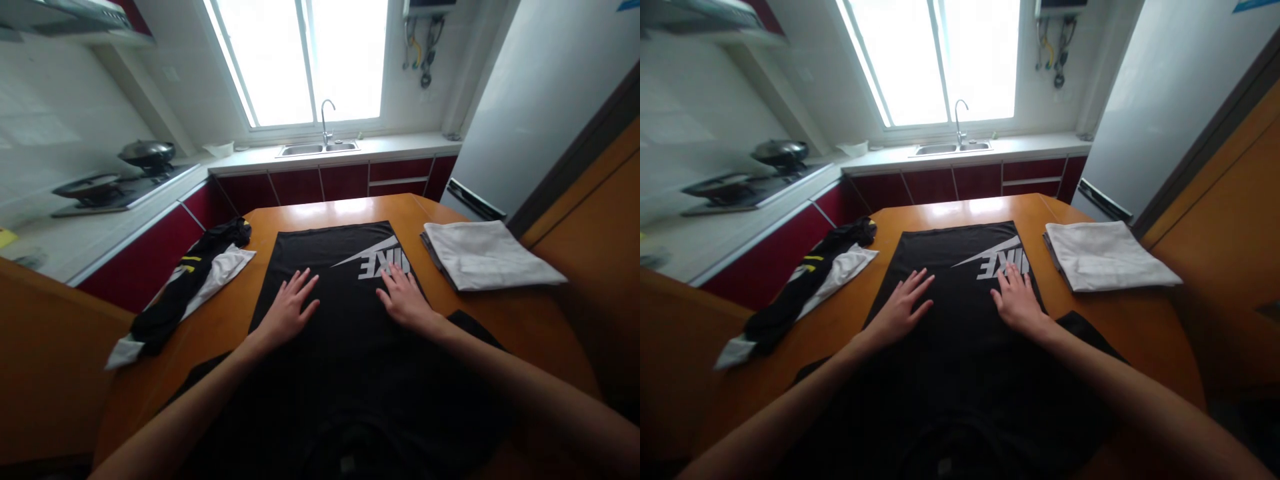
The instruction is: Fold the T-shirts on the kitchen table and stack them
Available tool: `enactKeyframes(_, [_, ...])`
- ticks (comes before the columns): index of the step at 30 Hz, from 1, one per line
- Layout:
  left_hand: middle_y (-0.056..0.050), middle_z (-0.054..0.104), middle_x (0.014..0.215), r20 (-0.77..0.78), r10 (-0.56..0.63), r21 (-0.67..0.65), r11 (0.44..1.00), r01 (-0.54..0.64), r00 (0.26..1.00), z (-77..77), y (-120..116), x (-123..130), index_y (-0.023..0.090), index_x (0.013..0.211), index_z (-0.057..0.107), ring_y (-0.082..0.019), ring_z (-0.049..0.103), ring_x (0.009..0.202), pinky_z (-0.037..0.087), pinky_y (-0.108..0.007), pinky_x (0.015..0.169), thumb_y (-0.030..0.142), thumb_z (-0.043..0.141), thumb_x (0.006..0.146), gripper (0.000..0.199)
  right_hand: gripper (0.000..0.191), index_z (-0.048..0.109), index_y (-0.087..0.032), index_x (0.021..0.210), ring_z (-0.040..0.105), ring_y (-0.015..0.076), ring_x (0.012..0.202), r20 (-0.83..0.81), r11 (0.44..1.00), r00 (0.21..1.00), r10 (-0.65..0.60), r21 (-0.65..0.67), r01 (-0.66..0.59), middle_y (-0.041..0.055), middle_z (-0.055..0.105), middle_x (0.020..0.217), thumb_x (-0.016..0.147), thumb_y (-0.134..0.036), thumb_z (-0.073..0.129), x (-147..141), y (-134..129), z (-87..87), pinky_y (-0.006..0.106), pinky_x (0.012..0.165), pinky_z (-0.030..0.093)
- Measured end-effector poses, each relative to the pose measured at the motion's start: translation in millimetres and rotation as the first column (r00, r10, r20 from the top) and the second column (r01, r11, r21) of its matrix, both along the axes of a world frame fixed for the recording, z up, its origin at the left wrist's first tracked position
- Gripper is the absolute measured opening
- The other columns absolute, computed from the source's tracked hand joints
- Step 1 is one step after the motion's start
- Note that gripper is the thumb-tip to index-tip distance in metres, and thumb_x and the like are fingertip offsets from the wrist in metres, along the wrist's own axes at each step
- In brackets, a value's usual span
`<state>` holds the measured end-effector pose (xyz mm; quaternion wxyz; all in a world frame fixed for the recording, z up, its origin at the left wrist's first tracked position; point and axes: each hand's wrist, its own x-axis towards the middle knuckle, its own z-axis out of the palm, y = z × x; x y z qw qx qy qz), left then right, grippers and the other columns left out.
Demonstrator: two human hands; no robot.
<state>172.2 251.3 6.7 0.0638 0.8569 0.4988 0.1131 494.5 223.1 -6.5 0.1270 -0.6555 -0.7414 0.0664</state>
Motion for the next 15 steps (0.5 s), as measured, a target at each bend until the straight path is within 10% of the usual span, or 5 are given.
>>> enactKeyframes(6, [0.0,0.029,0.161,-0.074,0.054,-0.066,0.996,-0.059,0.996,-15.9,-118,-46,0.043,0.152,0.032,-0.032,0.025,0.15,0.027,-0.062,0.117,0.05,0.054,0.094,0.063,0.061,0.033,-0.021,0.157,0.017,0.0276,0.152,0.013,0.992,0.995,0.103,0.072,-0.103,0.0108,0.021,0.165,0.1,-0.045,0.038,27,-124,-21.9,0.054,0.12,0.022])
enactKeyframes(15, [0.001,0.025,0.163,-0.074,0.096,0.008,0.995,-0.095,0.993,-15.9,-164,-56,0.038,0.156,0.027,-0.028,0.021,0.152,0.024,-0.057,0.12,0.049,0.043,0.099,0.06,0.061,0.03,-0.022,0.158,0.019,0.0265,0.152,-0.012,0.987,0.997,0.072,0.143,-0.07,0.0094,0.022,0.165,0.102,-0.048,0.033,56,-168,-33.6,0.053,0.121,0.021])
